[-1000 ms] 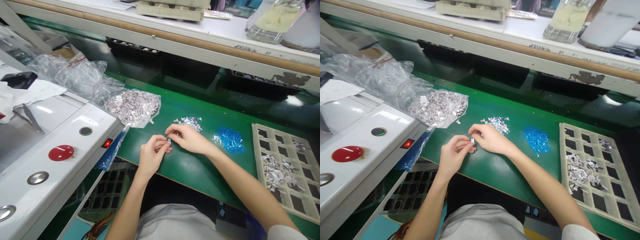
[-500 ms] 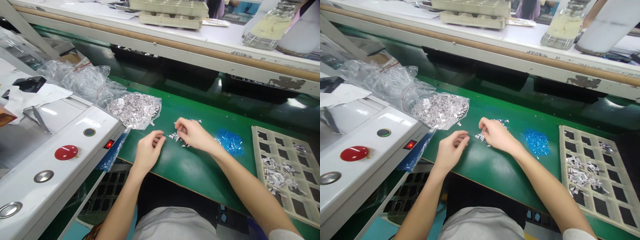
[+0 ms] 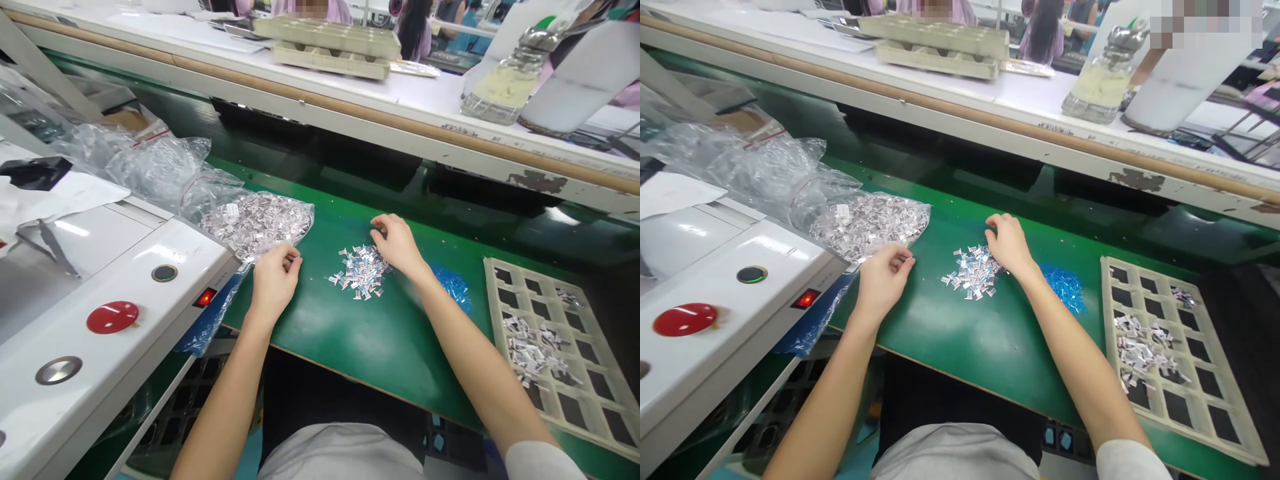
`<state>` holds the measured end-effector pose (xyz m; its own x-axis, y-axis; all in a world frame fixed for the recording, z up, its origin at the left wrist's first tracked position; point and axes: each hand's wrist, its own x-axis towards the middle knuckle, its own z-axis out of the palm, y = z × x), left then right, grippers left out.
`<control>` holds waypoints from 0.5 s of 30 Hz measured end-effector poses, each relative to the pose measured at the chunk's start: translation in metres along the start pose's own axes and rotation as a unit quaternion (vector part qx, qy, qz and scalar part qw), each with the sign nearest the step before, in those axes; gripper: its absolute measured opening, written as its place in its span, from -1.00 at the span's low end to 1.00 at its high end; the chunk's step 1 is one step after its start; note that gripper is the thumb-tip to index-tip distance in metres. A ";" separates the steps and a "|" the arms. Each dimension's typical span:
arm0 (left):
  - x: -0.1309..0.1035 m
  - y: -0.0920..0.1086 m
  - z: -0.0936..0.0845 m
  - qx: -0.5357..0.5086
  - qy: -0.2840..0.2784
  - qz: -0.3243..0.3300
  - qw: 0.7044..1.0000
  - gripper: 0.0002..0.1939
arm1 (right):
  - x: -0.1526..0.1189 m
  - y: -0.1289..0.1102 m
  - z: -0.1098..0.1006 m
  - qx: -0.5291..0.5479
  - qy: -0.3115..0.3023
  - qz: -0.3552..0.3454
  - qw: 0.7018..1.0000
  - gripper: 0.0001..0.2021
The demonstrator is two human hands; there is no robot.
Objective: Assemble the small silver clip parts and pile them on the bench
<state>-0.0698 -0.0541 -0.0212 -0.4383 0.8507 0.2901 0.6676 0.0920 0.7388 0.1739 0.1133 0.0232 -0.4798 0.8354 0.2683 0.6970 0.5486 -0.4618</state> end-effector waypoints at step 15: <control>-0.030 0.012 0.005 -0.316 -0.044 -0.120 0.940 -0.78 | 0.020 0.025 0.039 -0.029 0.030 0.035 0.999 -0.68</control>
<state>-0.0457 -0.0761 -0.0245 -0.4612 0.8864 0.0385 0.0533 -0.0157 0.9985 0.1610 0.1420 -0.0164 -0.3968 0.8715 0.2883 0.7583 0.4882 -0.4320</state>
